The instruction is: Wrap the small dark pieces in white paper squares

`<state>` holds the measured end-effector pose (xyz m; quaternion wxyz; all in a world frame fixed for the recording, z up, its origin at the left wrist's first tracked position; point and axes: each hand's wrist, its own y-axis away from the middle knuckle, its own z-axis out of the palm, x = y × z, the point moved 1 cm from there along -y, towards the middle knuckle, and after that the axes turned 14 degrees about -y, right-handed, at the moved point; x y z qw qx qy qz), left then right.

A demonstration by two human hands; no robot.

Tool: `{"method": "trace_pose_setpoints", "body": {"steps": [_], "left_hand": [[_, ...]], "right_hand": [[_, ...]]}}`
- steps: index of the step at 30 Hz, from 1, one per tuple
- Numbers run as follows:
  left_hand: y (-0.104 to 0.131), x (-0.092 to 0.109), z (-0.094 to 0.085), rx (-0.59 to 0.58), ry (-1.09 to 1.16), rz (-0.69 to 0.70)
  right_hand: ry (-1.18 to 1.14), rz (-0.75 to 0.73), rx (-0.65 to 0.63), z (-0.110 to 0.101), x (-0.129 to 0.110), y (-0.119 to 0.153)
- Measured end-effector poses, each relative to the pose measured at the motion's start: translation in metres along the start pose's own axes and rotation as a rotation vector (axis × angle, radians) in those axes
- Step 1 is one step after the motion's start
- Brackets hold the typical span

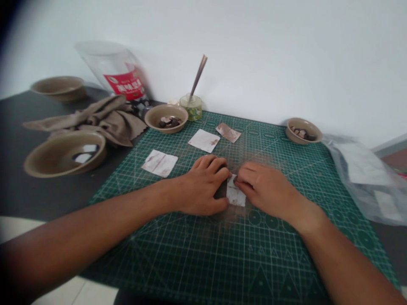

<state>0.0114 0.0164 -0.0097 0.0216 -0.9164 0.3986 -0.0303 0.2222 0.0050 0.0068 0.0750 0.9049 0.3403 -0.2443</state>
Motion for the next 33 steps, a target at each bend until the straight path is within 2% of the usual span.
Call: {"method": "trace_pose_setpoints", "body": {"steps": [4,6,10,14,16,19,22,25,28,31,33], "left_hand": [[0.000,0.000,0.000,-0.006,0.014,0.014],[0.000,0.000,0.000,0.004,0.004,0.021],[0.000,0.000,0.001,0.009,-0.009,0.005],[0.000,0.000,0.002,0.008,0.006,0.012],[0.000,0.000,0.002,0.014,0.002,0.020],[0.000,0.000,0.002,0.009,-0.009,0.016],[0.000,0.000,0.001,-0.009,0.000,0.008],[0.001,0.000,0.000,-0.006,0.010,0.004],[0.001,0.000,0.001,0.012,0.011,0.007],[0.001,0.000,0.002,0.011,0.001,0.011],[0.001,-0.001,0.002,0.010,-0.001,0.010]], "right_hand": [[-0.118,-0.057,-0.139,0.000,0.000,0.003],[-0.123,-0.088,-0.124,0.002,0.000,0.002],[0.005,-0.031,-0.034,-0.001,0.004,0.001],[-0.068,-0.052,-0.172,-0.006,0.001,0.008],[-0.108,-0.096,-0.195,-0.003,-0.003,0.008],[-0.050,-0.138,-0.094,0.004,-0.001,0.002],[0.052,-0.085,-0.002,0.001,0.006,-0.001],[0.041,-0.031,-0.063,-0.005,0.007,0.005],[-0.040,-0.071,-0.161,-0.003,-0.001,0.008],[-0.007,-0.102,-0.077,0.003,-0.002,0.003],[0.056,-0.047,0.006,0.003,0.002,0.000]]}}
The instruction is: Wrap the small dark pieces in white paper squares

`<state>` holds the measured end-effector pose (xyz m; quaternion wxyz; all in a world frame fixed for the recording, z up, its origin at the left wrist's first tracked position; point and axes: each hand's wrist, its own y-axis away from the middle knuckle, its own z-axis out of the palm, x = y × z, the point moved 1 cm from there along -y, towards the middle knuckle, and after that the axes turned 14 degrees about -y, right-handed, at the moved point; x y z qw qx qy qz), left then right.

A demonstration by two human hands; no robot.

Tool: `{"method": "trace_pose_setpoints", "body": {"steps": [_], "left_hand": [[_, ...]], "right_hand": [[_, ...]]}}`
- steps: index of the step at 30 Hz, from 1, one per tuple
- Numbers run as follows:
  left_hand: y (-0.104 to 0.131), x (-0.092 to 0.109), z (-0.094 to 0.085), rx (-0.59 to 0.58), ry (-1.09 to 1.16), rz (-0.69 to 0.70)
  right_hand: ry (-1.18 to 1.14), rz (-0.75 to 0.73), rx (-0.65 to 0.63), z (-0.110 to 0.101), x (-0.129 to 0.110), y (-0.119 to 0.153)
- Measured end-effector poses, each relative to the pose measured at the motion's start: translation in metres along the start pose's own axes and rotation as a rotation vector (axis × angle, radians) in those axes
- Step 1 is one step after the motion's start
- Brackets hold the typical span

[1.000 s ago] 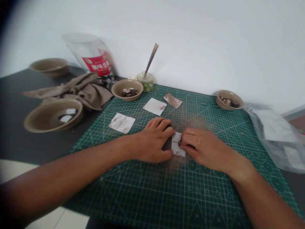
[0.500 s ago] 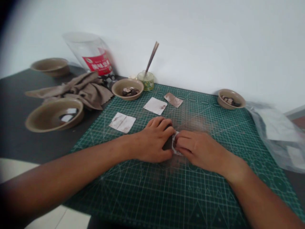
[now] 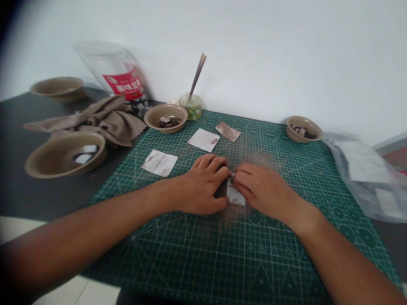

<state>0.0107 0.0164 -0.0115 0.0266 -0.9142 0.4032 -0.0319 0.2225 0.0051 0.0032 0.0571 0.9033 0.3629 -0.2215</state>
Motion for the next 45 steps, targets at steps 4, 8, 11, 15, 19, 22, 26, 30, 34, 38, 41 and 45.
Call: {"method": "trace_pose_setpoints", "body": {"steps": [4,8,11,15,19,22,26,30,34,38,41,45], "left_hand": [[0.000,0.000,0.000,-0.009,0.008,-0.007],[0.000,0.001,0.000,-0.005,0.011,0.009],[0.000,0.001,0.000,-0.003,0.001,0.003],[0.000,0.000,-0.001,-0.014,0.008,-0.007],[0.000,0.000,0.000,-0.009,0.016,0.006],[0.000,0.000,0.000,0.001,0.001,0.002],[-0.001,0.000,0.000,-0.011,0.005,-0.007],[-0.001,0.000,0.000,-0.010,0.020,0.004],[-0.001,0.000,-0.001,-0.013,0.008,0.007],[-0.001,0.000,-0.001,-0.009,-0.009,-0.006],[0.000,0.000,0.000,-0.002,-0.002,-0.005],[0.000,0.000,0.001,0.002,0.001,0.004]], "right_hand": [[0.021,0.104,-0.046,-0.008,0.005,0.006],[-0.147,0.006,-0.189,-0.006,-0.007,0.011],[-0.155,-0.041,-0.136,0.000,-0.009,0.006],[-0.068,0.065,-0.040,-0.006,0.002,0.006],[-0.154,0.037,-0.176,-0.010,0.000,0.010],[-0.167,-0.028,-0.129,-0.003,-0.002,0.005],[-0.052,0.062,0.016,-0.005,0.006,0.001],[-0.087,0.089,-0.115,-0.011,0.004,0.009],[-0.170,-0.015,-0.173,-0.005,-0.005,0.006],[-0.066,0.020,-0.034,-0.004,0.002,0.002],[-0.042,0.079,-0.039,-0.007,0.005,0.006],[-0.101,-0.012,-0.115,-0.002,-0.004,0.006]]}}
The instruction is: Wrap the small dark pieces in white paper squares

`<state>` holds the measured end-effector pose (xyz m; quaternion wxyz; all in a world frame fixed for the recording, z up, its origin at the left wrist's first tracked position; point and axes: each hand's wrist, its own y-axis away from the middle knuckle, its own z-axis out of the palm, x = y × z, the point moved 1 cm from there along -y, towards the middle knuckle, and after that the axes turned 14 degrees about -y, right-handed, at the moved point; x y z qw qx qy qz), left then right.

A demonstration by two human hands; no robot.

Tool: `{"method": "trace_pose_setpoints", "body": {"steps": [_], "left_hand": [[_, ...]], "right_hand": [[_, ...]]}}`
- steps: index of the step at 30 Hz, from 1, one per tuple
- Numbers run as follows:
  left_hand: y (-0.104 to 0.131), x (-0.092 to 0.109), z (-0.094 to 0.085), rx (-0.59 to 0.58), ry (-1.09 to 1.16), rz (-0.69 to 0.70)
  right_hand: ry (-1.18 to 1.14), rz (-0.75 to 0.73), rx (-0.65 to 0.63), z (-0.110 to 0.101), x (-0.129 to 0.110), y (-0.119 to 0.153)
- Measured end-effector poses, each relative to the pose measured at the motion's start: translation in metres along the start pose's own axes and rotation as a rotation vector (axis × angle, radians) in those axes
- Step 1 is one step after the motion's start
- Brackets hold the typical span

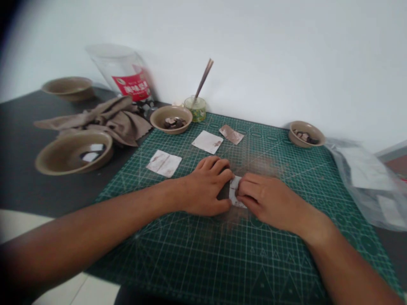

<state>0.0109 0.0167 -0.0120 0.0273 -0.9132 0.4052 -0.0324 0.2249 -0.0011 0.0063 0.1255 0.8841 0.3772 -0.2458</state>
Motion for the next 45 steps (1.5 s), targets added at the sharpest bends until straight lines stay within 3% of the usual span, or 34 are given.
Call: {"method": "trace_pose_setpoints", "body": {"steps": [2,6,12,17,20,23,28,31,34,36,40,45], "left_hand": [[0.000,0.000,0.000,0.001,-0.002,-0.005],[-0.001,0.000,-0.001,-0.011,0.006,-0.010],[0.000,0.000,-0.001,-0.005,0.001,0.007],[0.000,0.000,-0.001,-0.008,0.001,-0.008],[0.000,0.001,-0.002,-0.018,0.013,-0.003],[0.000,0.001,-0.003,-0.016,0.001,0.004],[0.000,0.000,-0.002,-0.011,0.002,-0.007],[0.000,0.000,-0.002,-0.017,0.017,-0.006],[0.000,0.001,-0.001,-0.013,0.008,-0.005],[0.000,0.001,-0.001,-0.008,-0.003,-0.005],[-0.001,0.000,-0.001,-0.015,-0.003,-0.009],[-0.001,0.000,-0.002,-0.020,-0.002,0.003]], "right_hand": [[0.035,-0.022,0.026,0.002,0.000,-0.004],[0.111,0.094,0.082,-0.005,0.009,-0.002],[-0.005,0.031,-0.083,-0.002,-0.002,0.001],[0.100,0.102,0.073,-0.005,0.004,-0.001],[0.031,0.115,-0.028,-0.006,0.003,0.004],[-0.044,0.037,-0.092,0.000,-0.003,0.002],[0.073,0.054,0.076,0.001,0.004,-0.005],[0.050,0.093,0.029,-0.003,0.007,0.000],[-0.022,0.009,-0.030,0.000,0.002,0.001],[-0.017,-0.032,0.012,0.003,0.001,-0.002],[0.054,0.069,0.102,-0.001,0.007,-0.003],[-0.047,0.010,-0.034,0.000,0.000,0.001]]}}
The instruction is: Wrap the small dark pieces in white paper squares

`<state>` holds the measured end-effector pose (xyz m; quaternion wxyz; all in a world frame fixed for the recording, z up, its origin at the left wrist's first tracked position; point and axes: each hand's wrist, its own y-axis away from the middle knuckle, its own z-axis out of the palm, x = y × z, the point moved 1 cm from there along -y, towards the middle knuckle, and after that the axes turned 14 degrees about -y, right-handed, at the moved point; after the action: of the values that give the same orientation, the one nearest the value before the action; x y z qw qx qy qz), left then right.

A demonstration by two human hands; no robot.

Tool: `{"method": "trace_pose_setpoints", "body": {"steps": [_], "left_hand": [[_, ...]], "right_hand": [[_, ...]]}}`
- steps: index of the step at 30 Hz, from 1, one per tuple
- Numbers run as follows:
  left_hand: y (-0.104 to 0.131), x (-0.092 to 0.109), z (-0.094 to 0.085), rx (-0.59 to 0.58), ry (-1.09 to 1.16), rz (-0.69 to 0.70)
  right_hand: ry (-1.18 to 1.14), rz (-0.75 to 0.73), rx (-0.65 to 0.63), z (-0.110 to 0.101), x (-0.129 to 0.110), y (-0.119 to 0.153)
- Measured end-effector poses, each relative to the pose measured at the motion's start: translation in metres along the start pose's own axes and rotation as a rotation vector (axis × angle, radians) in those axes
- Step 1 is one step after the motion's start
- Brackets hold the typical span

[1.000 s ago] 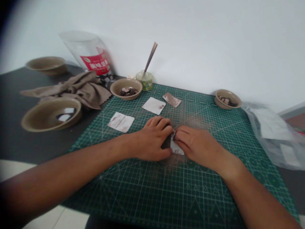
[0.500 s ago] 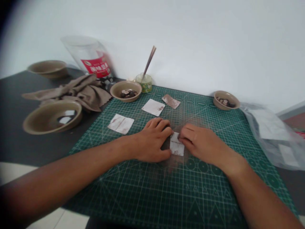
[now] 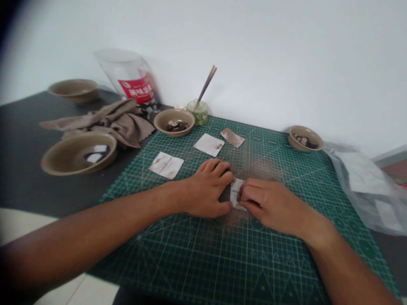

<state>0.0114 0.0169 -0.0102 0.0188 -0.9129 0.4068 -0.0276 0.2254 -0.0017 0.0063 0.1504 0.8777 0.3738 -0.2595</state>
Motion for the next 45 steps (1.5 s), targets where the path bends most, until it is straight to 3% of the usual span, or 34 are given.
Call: {"method": "trace_pose_setpoints", "body": {"steps": [3,6,9,12,14,18,24,27,31,33,37,39,42,45], "left_hand": [[0.000,0.000,0.001,0.011,-0.009,-0.003],[0.000,0.000,0.001,0.009,0.000,-0.012],[-0.001,0.000,0.000,-0.004,0.010,-0.009],[-0.001,0.000,0.000,-0.003,0.001,-0.012],[0.000,0.000,0.001,0.004,-0.007,-0.014],[0.000,0.000,0.002,0.012,-0.006,-0.016],[0.000,0.000,0.001,0.018,0.000,-0.011],[0.000,0.000,0.000,0.018,-0.002,-0.009],[0.000,0.000,0.001,0.014,-0.001,-0.010],[0.000,0.000,0.001,0.011,0.003,-0.010],[0.000,0.000,0.001,0.025,-0.007,-0.002],[0.000,0.000,0.001,0.030,-0.017,-0.005],[0.000,0.000,0.002,0.032,-0.018,-0.014],[0.000,0.001,0.002,0.026,-0.006,-0.011]], "right_hand": [[0.017,-0.022,0.066,0.004,0.000,-0.006],[0.077,0.094,0.168,0.000,0.006,-0.006],[0.059,0.149,0.125,-0.004,0.005,-0.001],[-0.028,0.068,0.036,0.001,-0.002,-0.001],[-0.027,0.042,0.064,0.004,-0.003,-0.003],[0.099,0.135,0.160,0.000,0.004,-0.002],[-0.009,0.008,-0.007,0.001,-0.004,0.003],[0.051,-0.026,0.062,0.006,-0.003,-0.004],[0.191,0.111,0.179,-0.001,0.008,-0.003],[0.169,0.122,0.139,-0.004,0.007,0.001],[0.064,0.004,0.020,0.002,-0.003,0.000],[0.114,-0.009,0.074,0.006,-0.003,-0.005],[0.216,0.087,0.178,0.002,0.005,-0.007],[0.163,0.107,0.134,-0.008,0.010,0.000]]}}
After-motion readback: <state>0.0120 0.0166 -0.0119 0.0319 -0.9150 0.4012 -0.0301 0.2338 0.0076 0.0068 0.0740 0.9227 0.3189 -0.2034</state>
